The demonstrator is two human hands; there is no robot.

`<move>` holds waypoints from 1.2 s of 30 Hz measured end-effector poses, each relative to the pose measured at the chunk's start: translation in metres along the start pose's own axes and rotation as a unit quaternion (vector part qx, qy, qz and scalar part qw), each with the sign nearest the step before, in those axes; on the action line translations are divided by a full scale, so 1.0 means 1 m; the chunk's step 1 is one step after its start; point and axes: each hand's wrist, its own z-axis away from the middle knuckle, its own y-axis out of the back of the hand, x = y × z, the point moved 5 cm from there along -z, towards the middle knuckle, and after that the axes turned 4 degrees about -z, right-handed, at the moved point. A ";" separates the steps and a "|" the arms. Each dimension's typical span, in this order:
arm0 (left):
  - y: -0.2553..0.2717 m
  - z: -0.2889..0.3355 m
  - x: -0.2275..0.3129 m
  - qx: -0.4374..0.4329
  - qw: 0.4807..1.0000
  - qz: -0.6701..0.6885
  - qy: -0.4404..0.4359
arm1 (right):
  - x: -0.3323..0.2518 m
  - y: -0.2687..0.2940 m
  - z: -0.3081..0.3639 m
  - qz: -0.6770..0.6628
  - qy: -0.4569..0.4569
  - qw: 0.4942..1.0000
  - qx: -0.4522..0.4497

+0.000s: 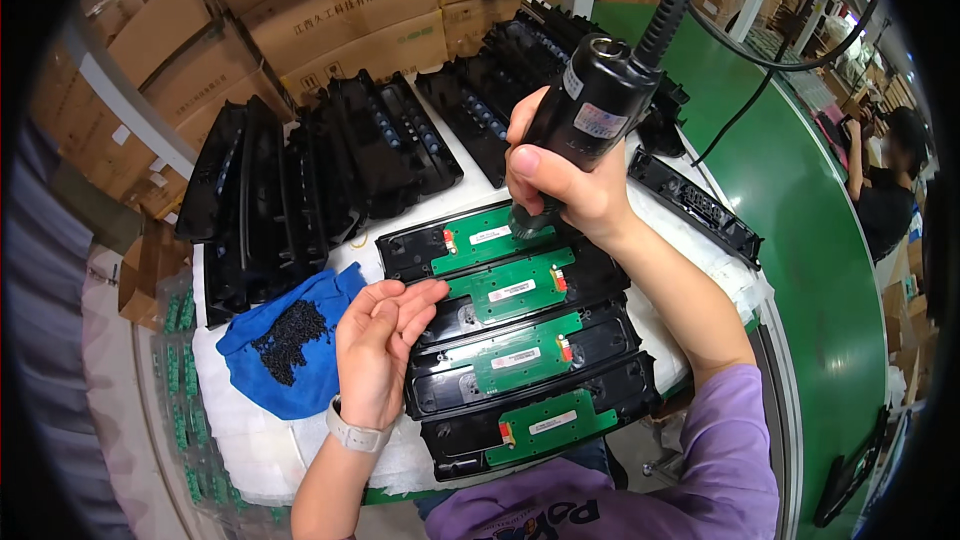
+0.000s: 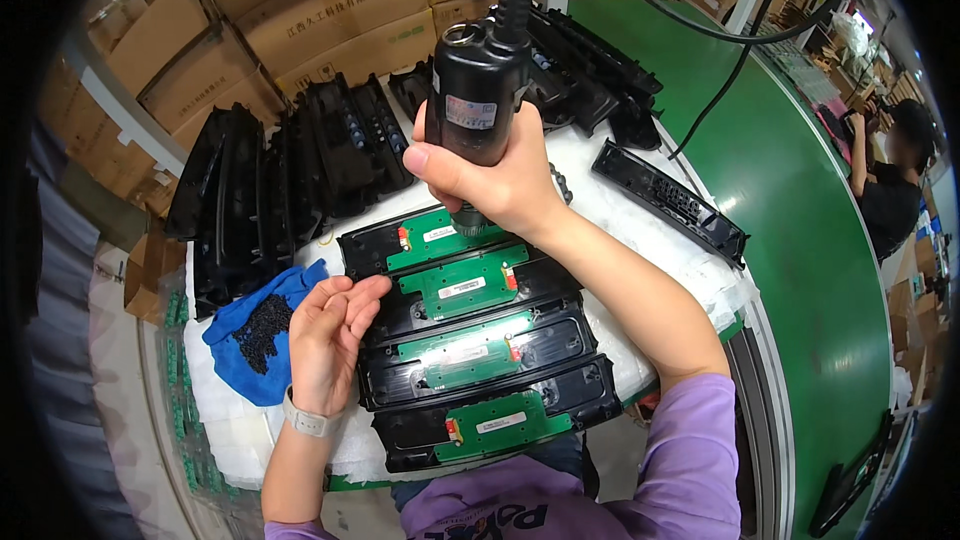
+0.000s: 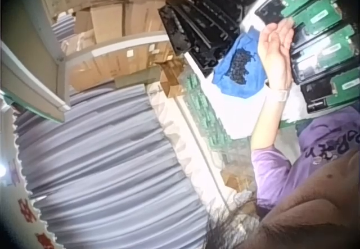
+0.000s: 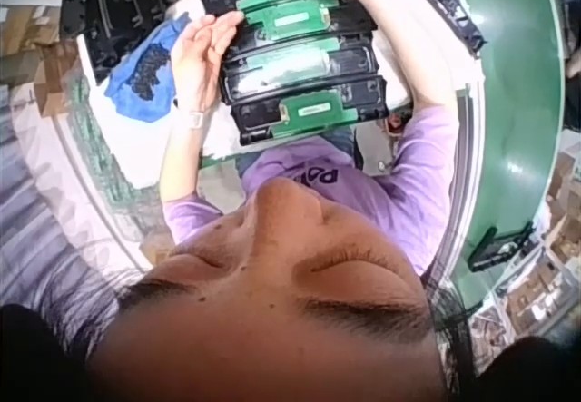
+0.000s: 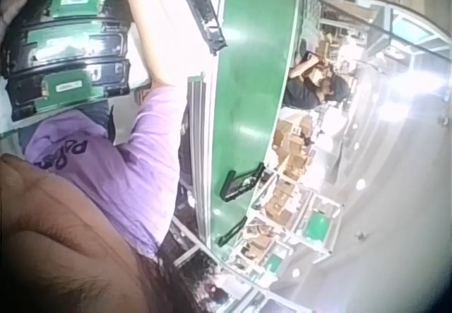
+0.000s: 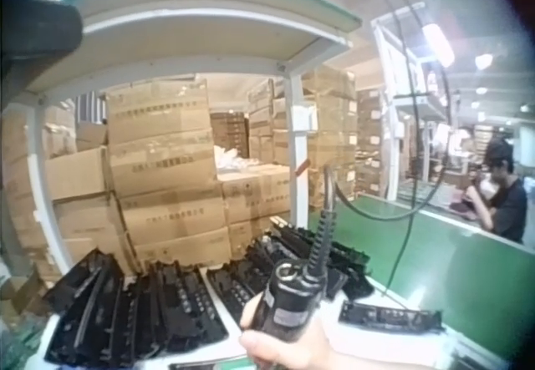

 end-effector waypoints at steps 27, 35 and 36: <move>-0.010 0.004 -0.008 -0.082 0.994 -0.072 0.027 | -0.016 -0.020 0.009 -0.131 0.000 0.991 -0.038; -0.015 0.011 -0.007 -0.067 0.991 -0.115 -0.019 | -0.028 -0.031 0.016 -0.315 0.023 0.949 -0.014; -0.015 0.010 -0.007 -0.067 0.991 -0.115 -0.017 | -0.028 -0.031 0.017 -0.311 0.022 0.950 -0.014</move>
